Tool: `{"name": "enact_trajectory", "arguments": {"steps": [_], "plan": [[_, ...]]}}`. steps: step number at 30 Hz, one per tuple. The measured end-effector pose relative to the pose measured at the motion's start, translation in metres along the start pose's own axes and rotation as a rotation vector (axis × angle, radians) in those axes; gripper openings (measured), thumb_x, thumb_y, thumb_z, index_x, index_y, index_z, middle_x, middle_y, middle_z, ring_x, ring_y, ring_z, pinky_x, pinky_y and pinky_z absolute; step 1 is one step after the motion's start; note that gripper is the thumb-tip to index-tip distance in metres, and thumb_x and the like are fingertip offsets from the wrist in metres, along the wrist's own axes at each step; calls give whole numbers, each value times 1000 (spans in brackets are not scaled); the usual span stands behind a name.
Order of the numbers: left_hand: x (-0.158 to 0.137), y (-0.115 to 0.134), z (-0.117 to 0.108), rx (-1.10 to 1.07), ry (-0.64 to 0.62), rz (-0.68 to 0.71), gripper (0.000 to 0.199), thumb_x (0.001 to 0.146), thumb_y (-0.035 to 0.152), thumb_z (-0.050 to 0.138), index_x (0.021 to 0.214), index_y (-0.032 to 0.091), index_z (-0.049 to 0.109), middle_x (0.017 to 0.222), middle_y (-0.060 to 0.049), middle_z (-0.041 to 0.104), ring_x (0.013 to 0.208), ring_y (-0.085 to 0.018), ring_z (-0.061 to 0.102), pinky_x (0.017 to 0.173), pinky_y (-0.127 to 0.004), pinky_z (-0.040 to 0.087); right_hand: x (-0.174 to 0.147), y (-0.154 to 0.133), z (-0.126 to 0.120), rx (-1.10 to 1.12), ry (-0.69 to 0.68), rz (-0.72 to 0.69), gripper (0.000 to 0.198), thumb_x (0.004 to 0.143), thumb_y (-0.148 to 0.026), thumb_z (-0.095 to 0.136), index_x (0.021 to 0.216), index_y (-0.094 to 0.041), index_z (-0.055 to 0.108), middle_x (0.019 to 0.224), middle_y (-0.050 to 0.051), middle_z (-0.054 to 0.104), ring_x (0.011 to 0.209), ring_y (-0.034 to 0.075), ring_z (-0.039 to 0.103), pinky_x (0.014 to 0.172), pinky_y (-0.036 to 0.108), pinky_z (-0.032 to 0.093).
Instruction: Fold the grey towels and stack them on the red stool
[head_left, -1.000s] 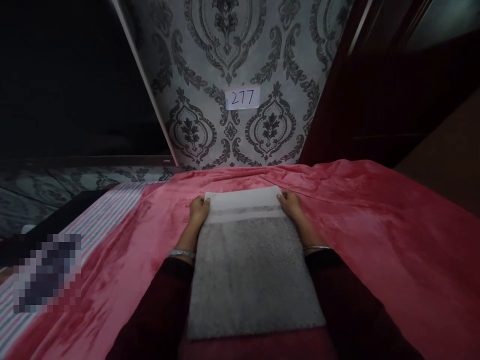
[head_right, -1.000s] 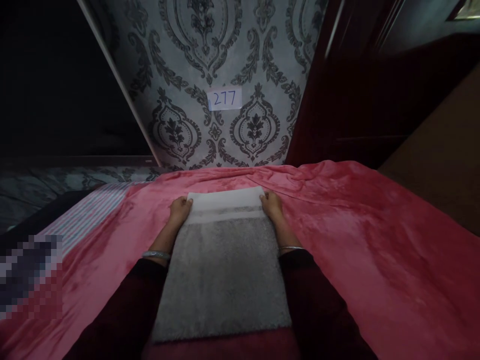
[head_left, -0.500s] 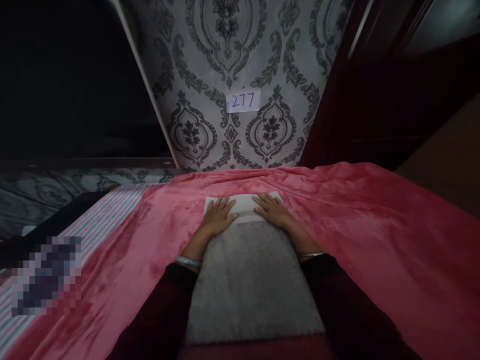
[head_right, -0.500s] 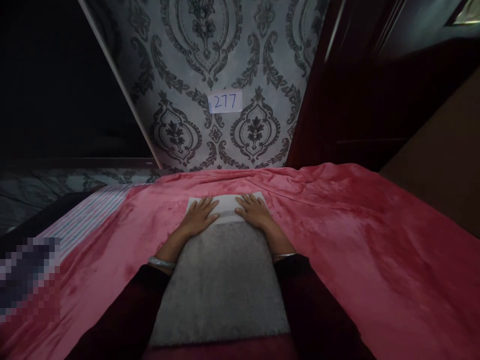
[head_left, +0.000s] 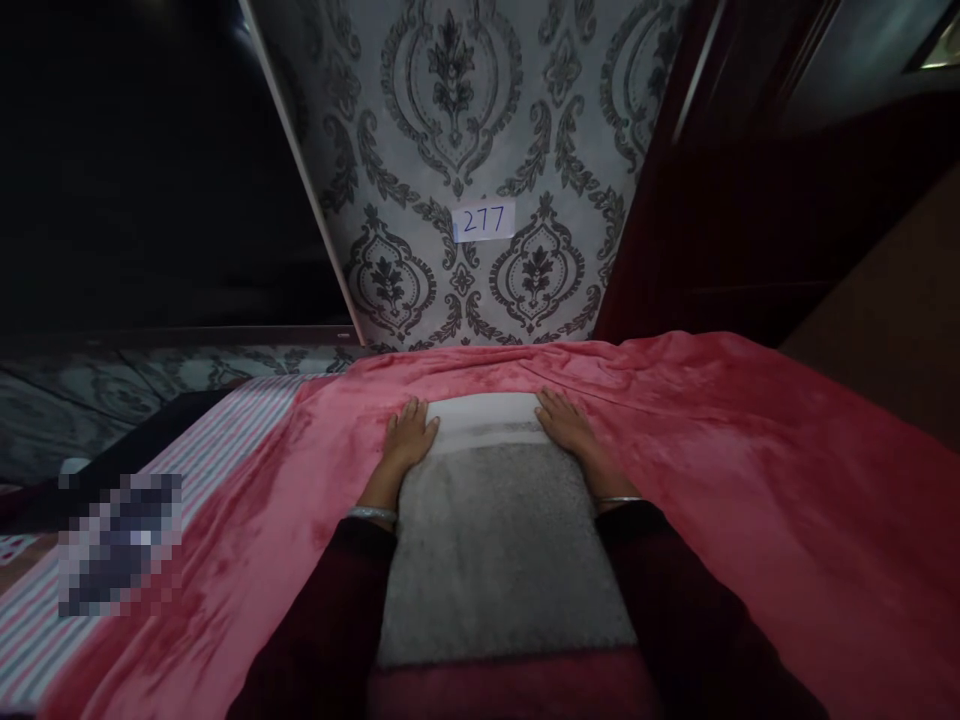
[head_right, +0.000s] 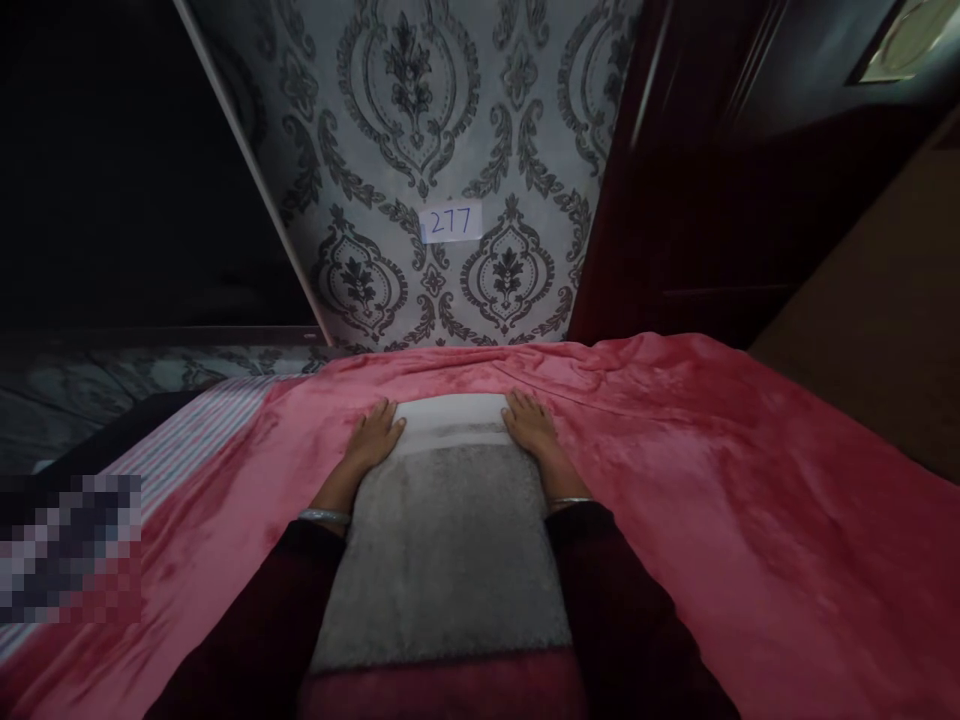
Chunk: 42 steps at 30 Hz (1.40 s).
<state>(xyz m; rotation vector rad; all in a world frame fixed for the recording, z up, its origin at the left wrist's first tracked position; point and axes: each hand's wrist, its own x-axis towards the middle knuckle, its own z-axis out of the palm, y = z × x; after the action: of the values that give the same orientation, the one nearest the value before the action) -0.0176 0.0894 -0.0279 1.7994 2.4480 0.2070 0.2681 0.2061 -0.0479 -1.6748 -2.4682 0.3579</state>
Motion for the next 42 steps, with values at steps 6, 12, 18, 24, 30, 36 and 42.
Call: {"name": "enact_trajectory", "arguments": {"steps": [6, 12, 18, 24, 30, 36, 42], "plan": [[-1, 1, -19, 2, -58, -51, 65, 104, 45, 29, 159, 10, 33, 168, -18, 26, 157, -27, 22, 126, -49, 22, -15, -5, -20, -23, 9, 80, 60, 105, -33, 24, 162, -15, 33, 167, 14, 29, 155, 28, 27, 124, 54, 23], [-36, 35, -24, 33, 76, 78, 69, 103, 54, 30, 158, 13, 36, 169, -19, 25, 157, -34, 20, 125, -58, 21, -60, -47, -24, -47, 100, -114, 59, 106, -43, 29, 162, -25, 34, 171, 10, 20, 157, 31, 18, 123, 59, 20], [-82, 72, 7, 92, 55, 406, 66, 104, 54, 27, 159, 20, 36, 167, -11, 32, 157, -27, 22, 128, -52, 19, -96, -74, -3, -116, 43, -281, 58, 106, -36, 29, 161, -18, 35, 169, 12, 25, 157, 28, 21, 123, 56, 23], [-84, 61, 5, 140, 79, 326, 71, 103, 58, 28, 160, 16, 35, 168, -16, 29, 157, -28, 23, 127, -50, 20, -98, -63, -5, -116, 58, -262, 57, 107, -41, 30, 161, -21, 35, 169, 9, 25, 157, 28, 20, 123, 55, 24], [-100, 24, -1, 147, 29, 248, 69, 104, 54, 29, 162, 16, 30, 170, -14, 23, 158, -28, 19, 126, -52, 22, -113, -30, -7, -61, 71, -135, 58, 108, -44, 30, 162, -24, 33, 170, 9, 23, 156, 31, 22, 123, 53, 23], [-119, -7, -9, 78, -54, 233, 62, 104, 43, 28, 163, 23, 27, 172, -8, 20, 159, -28, 17, 126, -54, 20, -143, 19, -8, -9, 9, -19, 63, 106, -40, 28, 165, -17, 24, 171, 10, 20, 157, 29, 19, 125, 53, 19], [-144, 36, -25, 41, -46, 204, 60, 103, 46, 35, 158, 22, 39, 172, -9, 19, 158, -37, 14, 124, -64, 20, -177, -11, -19, -33, 52, -1, 64, 105, -44, 31, 163, -18, 31, 171, 10, 19, 157, 34, 15, 124, 58, 20]]}}
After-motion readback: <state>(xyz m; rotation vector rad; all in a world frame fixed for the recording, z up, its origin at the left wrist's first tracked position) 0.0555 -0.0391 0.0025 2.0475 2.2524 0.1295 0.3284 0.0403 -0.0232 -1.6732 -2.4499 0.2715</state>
